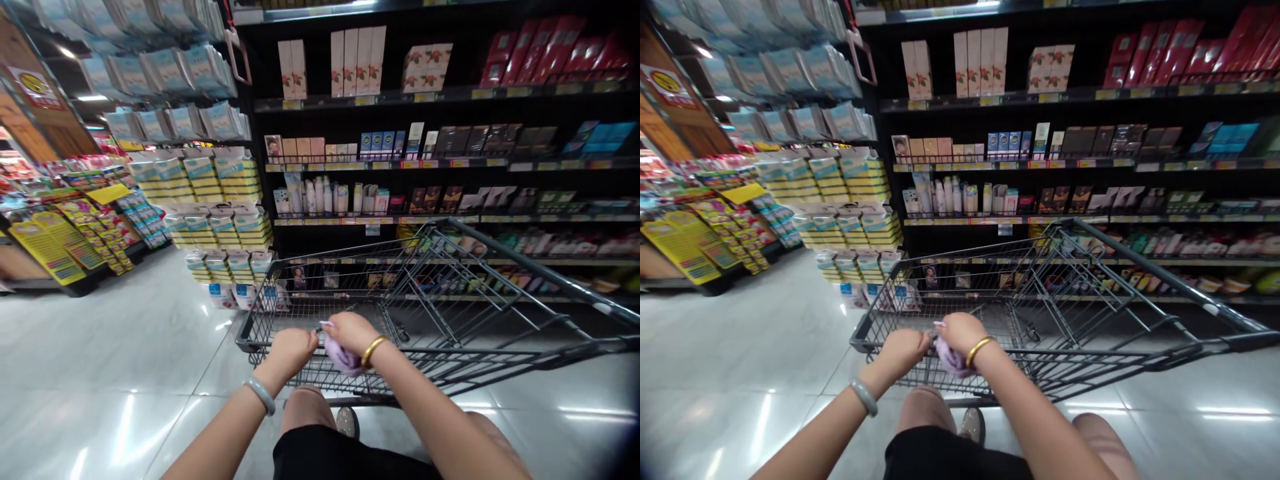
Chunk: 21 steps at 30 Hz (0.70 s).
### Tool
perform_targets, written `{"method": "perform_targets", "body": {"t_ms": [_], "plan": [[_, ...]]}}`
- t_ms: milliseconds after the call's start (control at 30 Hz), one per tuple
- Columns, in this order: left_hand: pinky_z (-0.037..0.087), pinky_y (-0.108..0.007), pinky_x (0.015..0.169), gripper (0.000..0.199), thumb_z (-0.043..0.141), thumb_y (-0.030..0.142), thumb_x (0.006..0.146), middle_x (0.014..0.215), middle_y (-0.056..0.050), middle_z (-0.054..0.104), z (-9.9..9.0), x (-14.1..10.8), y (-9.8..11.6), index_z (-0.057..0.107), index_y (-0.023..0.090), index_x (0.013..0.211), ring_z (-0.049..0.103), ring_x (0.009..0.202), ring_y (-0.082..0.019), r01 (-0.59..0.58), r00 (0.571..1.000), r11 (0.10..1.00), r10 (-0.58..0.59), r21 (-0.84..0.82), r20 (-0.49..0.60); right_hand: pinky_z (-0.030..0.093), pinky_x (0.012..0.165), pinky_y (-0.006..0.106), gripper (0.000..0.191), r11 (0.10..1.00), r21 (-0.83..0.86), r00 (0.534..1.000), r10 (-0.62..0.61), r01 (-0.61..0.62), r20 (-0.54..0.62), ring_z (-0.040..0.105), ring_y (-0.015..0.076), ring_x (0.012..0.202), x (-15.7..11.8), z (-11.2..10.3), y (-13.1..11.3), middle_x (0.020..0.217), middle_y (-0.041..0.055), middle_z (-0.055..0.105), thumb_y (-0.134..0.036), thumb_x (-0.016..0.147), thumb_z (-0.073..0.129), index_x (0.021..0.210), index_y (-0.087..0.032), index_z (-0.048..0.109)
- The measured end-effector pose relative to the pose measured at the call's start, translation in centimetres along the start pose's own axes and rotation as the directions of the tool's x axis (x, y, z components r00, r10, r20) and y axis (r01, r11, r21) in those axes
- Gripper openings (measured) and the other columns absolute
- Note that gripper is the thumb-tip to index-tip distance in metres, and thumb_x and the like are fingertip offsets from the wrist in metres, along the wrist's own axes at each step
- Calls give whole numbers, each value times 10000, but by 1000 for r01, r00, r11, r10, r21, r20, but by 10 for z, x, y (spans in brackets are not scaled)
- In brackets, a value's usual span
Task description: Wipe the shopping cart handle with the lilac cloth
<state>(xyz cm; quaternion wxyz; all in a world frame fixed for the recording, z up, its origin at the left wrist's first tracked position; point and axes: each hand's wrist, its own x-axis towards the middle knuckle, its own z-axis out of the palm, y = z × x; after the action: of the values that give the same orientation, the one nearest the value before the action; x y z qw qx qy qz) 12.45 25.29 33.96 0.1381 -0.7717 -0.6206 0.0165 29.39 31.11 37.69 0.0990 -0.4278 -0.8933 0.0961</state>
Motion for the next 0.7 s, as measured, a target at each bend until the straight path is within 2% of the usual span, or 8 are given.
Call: {"method": "perform_targets", "body": {"t_ms": [100,167,300,367,467,600,633,700], "plan": [[463,-317,610,453,238,221,950,731,-151,684,1,-1,3,680,130,990,651,690,-232,24,1000,1000,-24,3,-8,364,578,253,367,992,-19,986,128,-127,110,646,181,705,0,-16,26,804,84,711,-432,918,473,800,-172,702],[463,-336,598,473,223,227,953,706,-146,678,3,0,3,688,143,970,655,684,-252,29,999,1000,-29,6,-26,371,619,259,307,989,-39,989,145,-144,36,650,199,802,3,-19,23,892,89,704,-403,923,477,902,-178,685],[465,-358,610,488,237,256,955,687,-155,667,9,0,1,699,133,855,653,675,-262,49,998,998,-50,-32,-46,371,684,235,204,999,-35,980,25,-33,-199,625,151,884,-2,-4,-16,1028,35,651,-359,947,467,1038,-248,613],[465,-345,625,494,257,283,956,693,-165,669,10,-1,2,698,118,810,653,680,-249,64,997,996,-66,-60,-29,362,670,231,185,995,-81,982,-65,52,-175,619,140,847,-11,5,-27,984,23,647,-341,949,468,970,-252,628],[465,-332,644,527,238,301,964,698,-168,676,7,-2,6,707,107,821,660,701,-239,113,993,992,-113,-60,-12,342,636,238,242,992,-98,991,-95,85,-98,606,150,786,-23,7,-11,880,27,661,-372,947,468,875,-229,649],[467,-351,664,568,214,306,967,698,-160,681,4,-3,14,719,104,804,665,735,-256,165,985,984,-168,-71,-36,320,581,223,337,989,101,993,104,-109,53,577,130,682,-21,-13,37,776,15,672,-438,946,455,822,-197,655],[466,-352,667,586,207,316,968,691,-158,680,3,-3,16,719,103,777,666,736,-257,185,981,980,-188,-80,-41,318,573,226,359,979,109,984,166,-172,59,573,130,665,-20,-17,43,764,18,671,-449,947,445,815,-192,656],[464,-345,672,605,202,329,969,680,-153,679,3,-3,18,718,103,747,666,733,-249,214,975,973,-218,-87,-39,326,583,237,385,969,70,969,242,-238,-52,584,141,684,-21,-21,43,797,30,679,-458,962,404,840,-197,658]]}}
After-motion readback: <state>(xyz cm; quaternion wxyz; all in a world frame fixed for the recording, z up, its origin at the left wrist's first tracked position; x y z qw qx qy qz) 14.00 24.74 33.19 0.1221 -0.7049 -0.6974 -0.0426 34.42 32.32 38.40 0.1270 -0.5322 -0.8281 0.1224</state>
